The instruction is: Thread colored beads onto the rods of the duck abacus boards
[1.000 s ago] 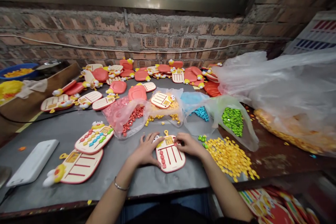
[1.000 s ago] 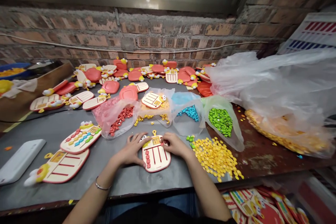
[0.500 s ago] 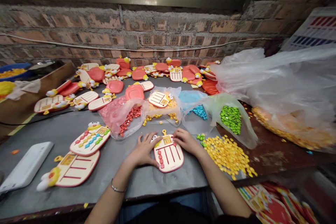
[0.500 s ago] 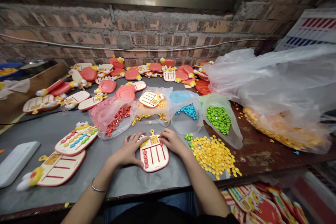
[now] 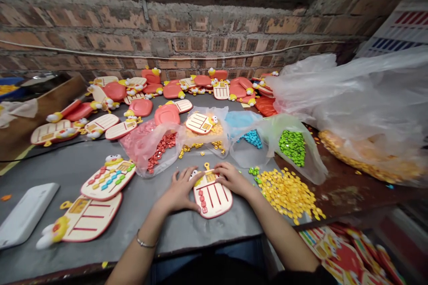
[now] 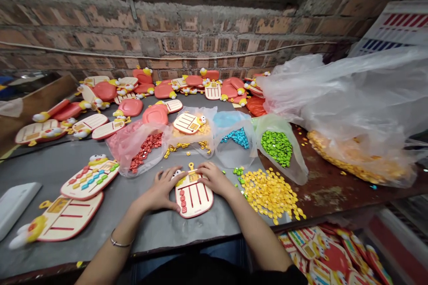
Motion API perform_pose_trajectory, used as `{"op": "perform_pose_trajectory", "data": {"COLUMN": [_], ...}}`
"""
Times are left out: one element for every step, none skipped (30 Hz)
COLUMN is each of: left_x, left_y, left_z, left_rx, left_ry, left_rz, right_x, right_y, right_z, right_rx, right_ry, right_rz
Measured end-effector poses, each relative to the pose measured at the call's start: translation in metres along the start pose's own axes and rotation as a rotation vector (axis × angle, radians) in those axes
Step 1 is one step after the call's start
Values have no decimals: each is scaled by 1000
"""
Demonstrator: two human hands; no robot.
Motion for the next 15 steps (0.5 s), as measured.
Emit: {"op": "perform_pose_trajectory", "data": {"left_x": [0, 0, 0, 0, 0, 0, 0, 0, 0, 0, 0, 0, 0, 1, 1], "left_y": [0, 0, 0, 0, -1, -1, -1, -2, -2, -3, -3, -3, -3, -2, -2], "left_z": [0, 1, 1, 0, 0, 0, -1, -1, -1, -1, -1, -1, 0, 0, 0], "left_rx": [-6, -13, -18, -22, -23, -23, -20, -15, -8, 0, 7, 13, 17, 19, 19], "left_ry": [-4, -7, -9, -11, -11, -10, -10, -10, -11, -12, -11, -11, -11, -10, -9], "left_rz": [4, 7, 8, 9, 10, 11, 12, 11, 9, 4, 0, -3, -6, -8, -9], "right_x": [0, 0, 1, 1, 1, 1, 1, 0, 0, -1, -1, -2, -2, -2, -2], "right_y": [0, 0, -1, -1, -2, -2, -3, -3, -3, -4, -5, -6, -7, -8, -9], "right_z": [1, 2, 3, 3, 2, 0, -2, -4, -5, -6, -6, -6, -5, -3, -1], "right_rx": [-21, -47, -80, -118, -158, -197, -229, -253, -271, -284, -293, -299, -303, -303, -301], "right_ry": [-4, -11, -13, -6, 10, 30, 50, 68, 82, 91, 97, 100, 98, 92, 79], "right_rz": [9, 15, 19, 17, 16, 15, 17, 21, 25, 28, 28, 25, 20, 13, 10]}}
Point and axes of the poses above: each hand's wrist, its own x-axis towards the middle knuckle, its own y-axis out of the back of the hand, z = x × y, the point moved 9 cm from there along x, towards the middle knuckle, and after that the axes turned 6 degrees about z, right-handed, at the moved point
